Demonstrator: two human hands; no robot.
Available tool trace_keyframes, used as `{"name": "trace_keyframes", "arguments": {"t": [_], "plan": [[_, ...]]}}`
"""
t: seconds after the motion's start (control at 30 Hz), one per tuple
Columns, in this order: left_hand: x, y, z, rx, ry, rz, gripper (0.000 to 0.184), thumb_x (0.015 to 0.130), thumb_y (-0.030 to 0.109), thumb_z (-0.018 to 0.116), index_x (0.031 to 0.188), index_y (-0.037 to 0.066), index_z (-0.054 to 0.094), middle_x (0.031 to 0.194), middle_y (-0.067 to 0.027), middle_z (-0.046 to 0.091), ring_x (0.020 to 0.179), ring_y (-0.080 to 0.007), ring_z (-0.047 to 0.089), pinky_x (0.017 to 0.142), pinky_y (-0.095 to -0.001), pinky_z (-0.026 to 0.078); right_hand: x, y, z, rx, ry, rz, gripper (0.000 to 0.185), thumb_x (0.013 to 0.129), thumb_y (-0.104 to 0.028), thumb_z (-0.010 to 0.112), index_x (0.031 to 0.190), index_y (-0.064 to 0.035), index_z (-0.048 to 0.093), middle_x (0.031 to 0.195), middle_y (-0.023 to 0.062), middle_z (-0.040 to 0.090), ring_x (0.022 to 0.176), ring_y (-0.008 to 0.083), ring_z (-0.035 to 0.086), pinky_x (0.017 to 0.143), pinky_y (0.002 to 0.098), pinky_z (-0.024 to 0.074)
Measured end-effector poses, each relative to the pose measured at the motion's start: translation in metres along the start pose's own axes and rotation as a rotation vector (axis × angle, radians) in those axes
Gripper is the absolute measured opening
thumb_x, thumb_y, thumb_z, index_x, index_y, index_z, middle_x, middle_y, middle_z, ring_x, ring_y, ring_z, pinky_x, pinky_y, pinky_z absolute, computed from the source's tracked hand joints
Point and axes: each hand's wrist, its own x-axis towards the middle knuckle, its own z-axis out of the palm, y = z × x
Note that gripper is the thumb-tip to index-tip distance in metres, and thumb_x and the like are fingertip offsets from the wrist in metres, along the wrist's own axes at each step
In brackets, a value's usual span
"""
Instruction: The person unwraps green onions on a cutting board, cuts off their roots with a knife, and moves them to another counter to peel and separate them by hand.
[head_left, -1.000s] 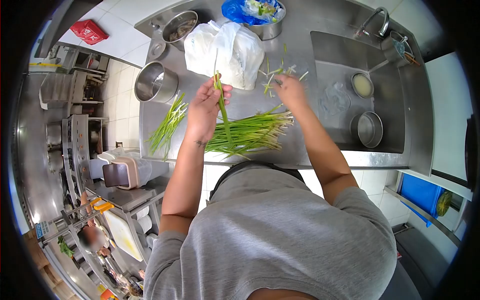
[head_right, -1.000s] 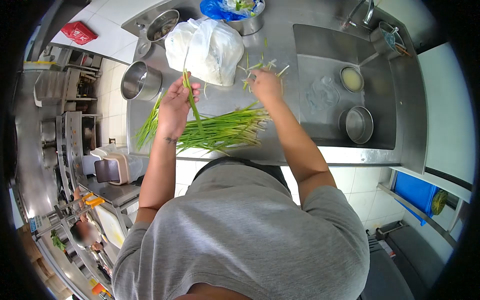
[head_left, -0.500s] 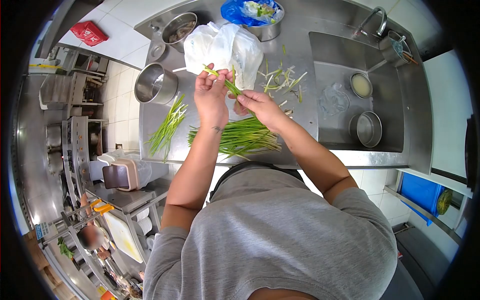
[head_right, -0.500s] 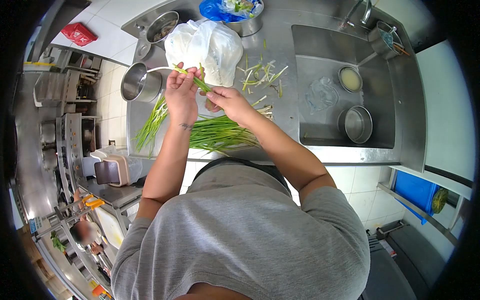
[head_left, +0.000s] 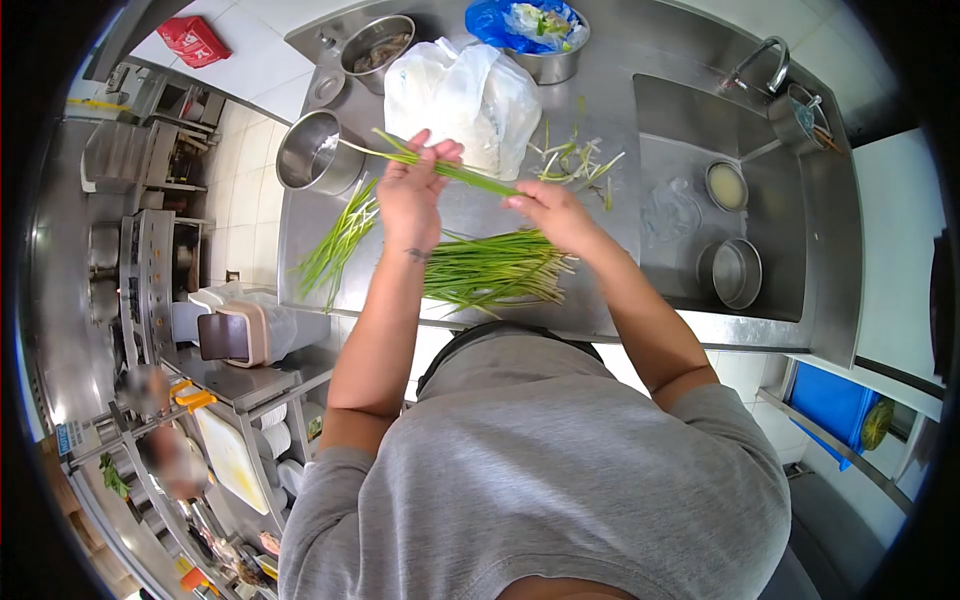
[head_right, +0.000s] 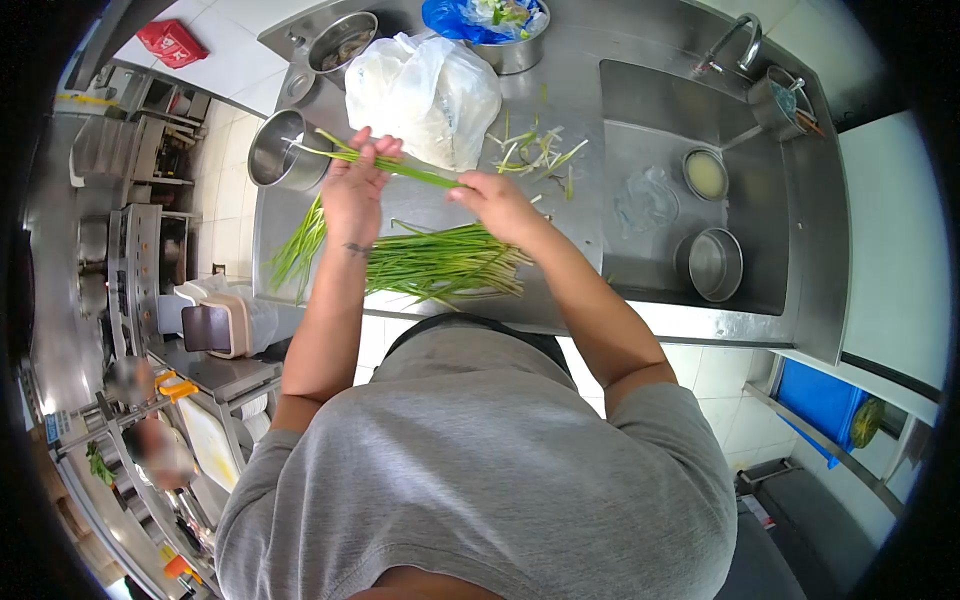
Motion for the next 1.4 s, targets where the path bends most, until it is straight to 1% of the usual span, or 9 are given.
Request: {"name": "trace_keyframes", "arguments": {"t": [0.2, 0.4, 0.5, 0.6, 0.7, 0.8, 0.97, 1.13, 1.4], "plan": [[0.014, 0.067, -0.066, 0.183, 0.056, 0.117, 0.029, 0.093, 0.003, 0.048, 0.121, -0.004, 0.045, 0.100, -0.0165, 0.064, 0.087, -0.0230, 0.065, 0.079, -0.0320, 0.053, 0.003, 0.052, -0.047, -0.091, 0.352, 0.092, 0.019, 0.088, -0.022, 0.058, 0.092, -0.0062, 0.067, 0.077, 0.0091, 0.064, 0.071, 0.0192, 0.059, 0.068, 0.0314, 0.0475], [0.034, 0.102, -0.170, 1.261, 0.093, 0.053, 0.033, 0.083, 0.007, 0.060, 0.116, 0.005, 0.058, 0.088, -0.0097, 0.068, 0.077, -0.0250, 0.066, 0.071, -0.0334, 0.052, 0.005, 0.059, -0.074, 0.004, 0.649, 0.136, 0.020, 0.087, -0.024, 0.061, 0.093, -0.0052, 0.067, 0.065, 0.0042, 0.059, 0.053, 0.0117, 0.051, 0.052, 0.0279, 0.0436], [0.059, 0.060, -0.238, 1.921, -0.043, -0.012, 0.048, 0.079, 0.011, 0.064, 0.124, 0.004, 0.051, 0.104, -0.0153, 0.064, 0.087, -0.0327, 0.064, 0.079, -0.0398, 0.050, 0.012, 0.068, -0.059, -0.096, 0.626, 0.126, 0.021, 0.086, -0.024, 0.062, 0.094, -0.0056, 0.067, 0.063, 0.0043, 0.059, 0.053, 0.0132, 0.051, 0.053, 0.0287, 0.0436], [0.054, 0.018, -0.282, 1.975, 0.065, 0.068, 0.056, 0.075, 0.011, 0.065, 0.129, 0.006, 0.047, 0.119, -0.0196, 0.056, 0.105, -0.0393, 0.055, 0.088, -0.0464, 0.044, 0.014, 0.097, -0.038, -0.246, 0.586, -0.031, 0.021, 0.086, -0.023, 0.062, 0.098, -0.0054, 0.066, 0.067, 0.0068, 0.061, 0.060, 0.0163, 0.056, 0.060, 0.0307, 0.0455], [0.041, 0.004, -0.274, 1.748, 0.208, 0.166, 0.059, 0.077, 0.008, 0.061, 0.133, 0.011, 0.043, 0.134, -0.0142, 0.045, 0.119, -0.0337, 0.046, 0.097, -0.0486, 0.037, 0.011, 0.071, -0.039, -0.296, 0.526, 0.472, 0.022, 0.085, -0.017, 0.061, 0.103, -0.0054, 0.064, 0.080, 0.0099, 0.065, 0.072, 0.0232, 0.062, 0.068, 0.0347, 0.0480], [0.017, -0.019, -0.270, 1.569, 0.178, 0.458, 0.051, 0.071, 0.000, 0.058, 0.121, 0.007, 0.052, 0.117, -0.0159, 0.055, 0.109, -0.0358, 0.050, 0.093, -0.0468, 0.039, 0.020, 0.050, -0.027, -1.056, 0.680, -0.170, 0.027, 0.083, -0.012, 0.058, 0.108, -0.0061, 0.062, 0.096, 0.0140, 0.065, 0.087, 0.0297, 0.061, 0.078, 0.0381, 0.0479], [-0.022, -0.030, -0.246, 1.321, -0.071, 0.536, 0.042, 0.067, -0.006, 0.052, 0.107, 0.005, 0.059, 0.107, -0.0159, 0.058, 0.103, -0.0363, 0.052, 0.091, -0.0454, 0.040, 0.064, 0.016, 0.071, -0.464, 0.014, 0.162, 0.037, 0.079, -0.006, 0.053, 0.115, -0.0097, 0.058, 0.116, 0.0177, 0.055, 0.108, 0.0363, 0.050, 0.093, 0.0421, 0.0411], [-0.045, -0.027, -0.249, 1.258, -0.193, 0.445, 0.041, 0.065, -0.006, 0.052, 0.104, 0.005, 0.061, 0.107, -0.0152, 0.057, 0.103, -0.0359, 0.052, 0.091, -0.0443, 0.040, 0.114, 0.038, 0.163, -0.918, 0.225, -0.369, 0.032, 0.082, -0.005, 0.048, 0.111, -0.0106, 0.058, 0.110, 0.0115, 0.058, 0.106, 0.0330, 0.052, 0.090, 0.0427, 0.0422], [-0.010, 0.015, -0.297, 1.241, -0.012, 0.523, 0.038, 0.070, -0.006, 0.055, 0.106, 0.005, 0.060, 0.109, -0.0161, 0.058, 0.103, -0.0355, 0.052, 0.091, -0.0433, 0.041, 0.117, 0.060, 0.160, -0.842, 0.028, -0.113, 0.026, 0.081, -0.003, 0.047, 0.104, -0.0080, 0.057, 0.097, 0.0124, 0.059, 0.096, 0.0335, 0.053, 0.084, 0.0439, 0.0430]]}}
